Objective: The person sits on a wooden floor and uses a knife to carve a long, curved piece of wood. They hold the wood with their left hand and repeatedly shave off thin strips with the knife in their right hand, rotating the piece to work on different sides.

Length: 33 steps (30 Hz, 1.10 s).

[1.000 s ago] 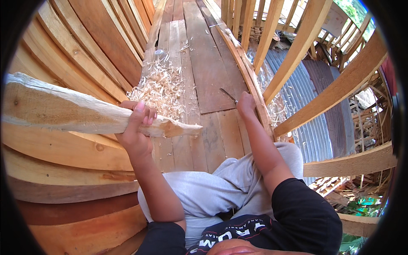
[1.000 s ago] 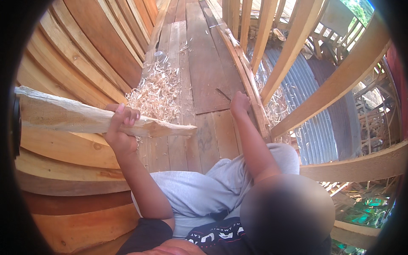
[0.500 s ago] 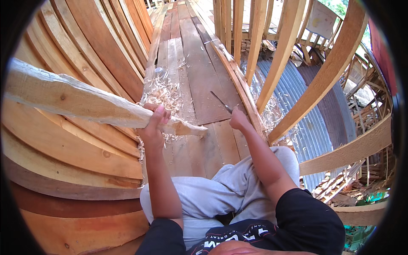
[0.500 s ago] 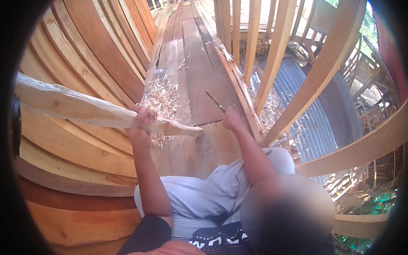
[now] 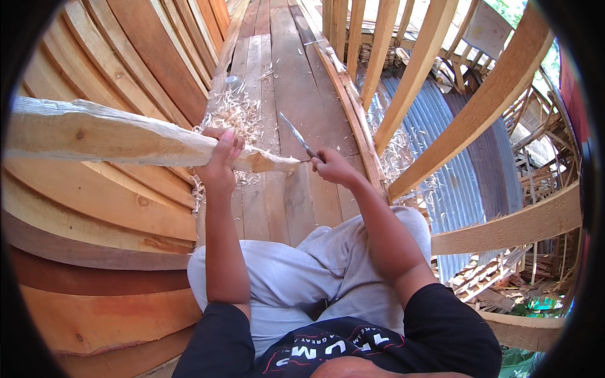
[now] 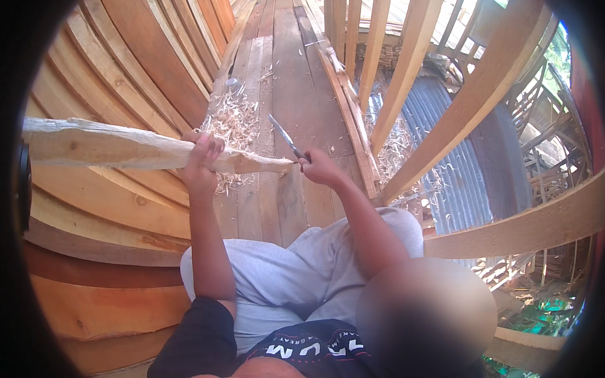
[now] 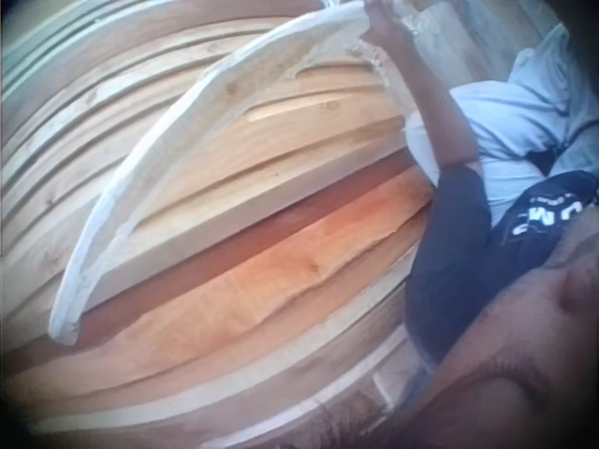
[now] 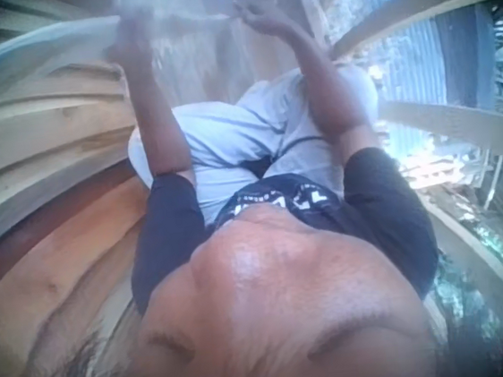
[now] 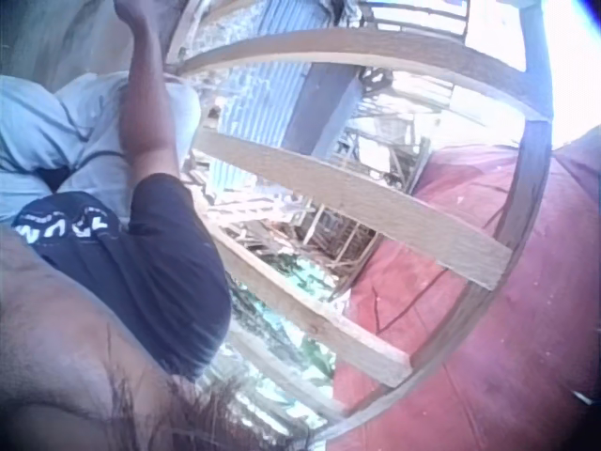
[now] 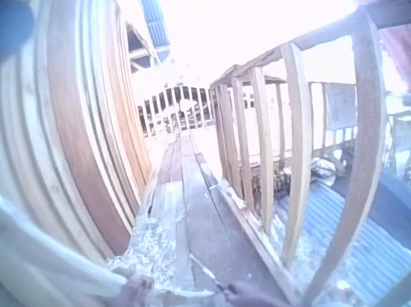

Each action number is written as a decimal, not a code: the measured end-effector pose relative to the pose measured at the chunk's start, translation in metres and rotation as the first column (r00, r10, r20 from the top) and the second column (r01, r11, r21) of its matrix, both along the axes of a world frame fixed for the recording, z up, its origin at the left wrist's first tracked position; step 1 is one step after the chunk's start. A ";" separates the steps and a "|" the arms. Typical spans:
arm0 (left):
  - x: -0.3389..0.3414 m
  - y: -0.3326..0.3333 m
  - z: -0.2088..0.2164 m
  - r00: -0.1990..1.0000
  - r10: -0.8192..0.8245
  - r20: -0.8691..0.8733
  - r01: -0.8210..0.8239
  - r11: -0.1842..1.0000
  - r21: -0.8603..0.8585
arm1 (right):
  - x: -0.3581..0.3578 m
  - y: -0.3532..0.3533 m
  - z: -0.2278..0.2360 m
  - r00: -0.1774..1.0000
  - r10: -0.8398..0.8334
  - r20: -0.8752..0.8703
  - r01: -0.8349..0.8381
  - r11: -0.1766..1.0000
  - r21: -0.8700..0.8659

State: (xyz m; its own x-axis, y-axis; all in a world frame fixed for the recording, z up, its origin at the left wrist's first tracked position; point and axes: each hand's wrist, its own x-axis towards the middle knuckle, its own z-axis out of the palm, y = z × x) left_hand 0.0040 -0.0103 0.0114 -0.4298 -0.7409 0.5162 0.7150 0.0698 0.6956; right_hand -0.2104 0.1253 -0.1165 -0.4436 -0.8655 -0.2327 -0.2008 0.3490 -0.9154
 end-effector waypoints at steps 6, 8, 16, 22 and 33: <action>-0.004 -0.005 -0.001 0.998 -0.054 0.020 0.056 0.991 -0.120 | 0.004 -0.031 -0.018 0.943 0.008 -0.332 -0.027 0.998 -0.055; 0.004 -0.010 0.002 0.997 -0.020 0.081 0.033 0.986 -0.162 | 0.013 -0.037 -0.014 0.953 0.083 -0.292 -0.093 0.995 -0.019; -0.003 -0.013 0.005 0.989 -0.112 0.097 0.135 0.954 -0.267 | 0.015 -0.047 -0.008 0.969 0.191 -0.160 -0.192 0.981 0.008; -0.004 -0.012 0.005 0.985 -0.087 0.148 0.127 0.951 -0.283 | 0.013 -0.050 -0.022 0.974 0.030 -0.223 -0.056 0.992 -0.110; 0.003 -0.025 -0.002 0.998 -0.029 0.063 0.038 0.988 -0.152 | 0.009 -0.043 0.007 0.530 0.327 0.782 0.085 0.898 -0.433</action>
State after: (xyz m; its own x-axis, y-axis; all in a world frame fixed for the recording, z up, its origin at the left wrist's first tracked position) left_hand 0.0073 -0.0350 0.0097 -0.4868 -0.6399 0.5946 0.6759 0.1552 0.7204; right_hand -0.2014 0.0820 -0.1099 -0.1118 -0.9907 -0.0769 0.6956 -0.0228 -0.7180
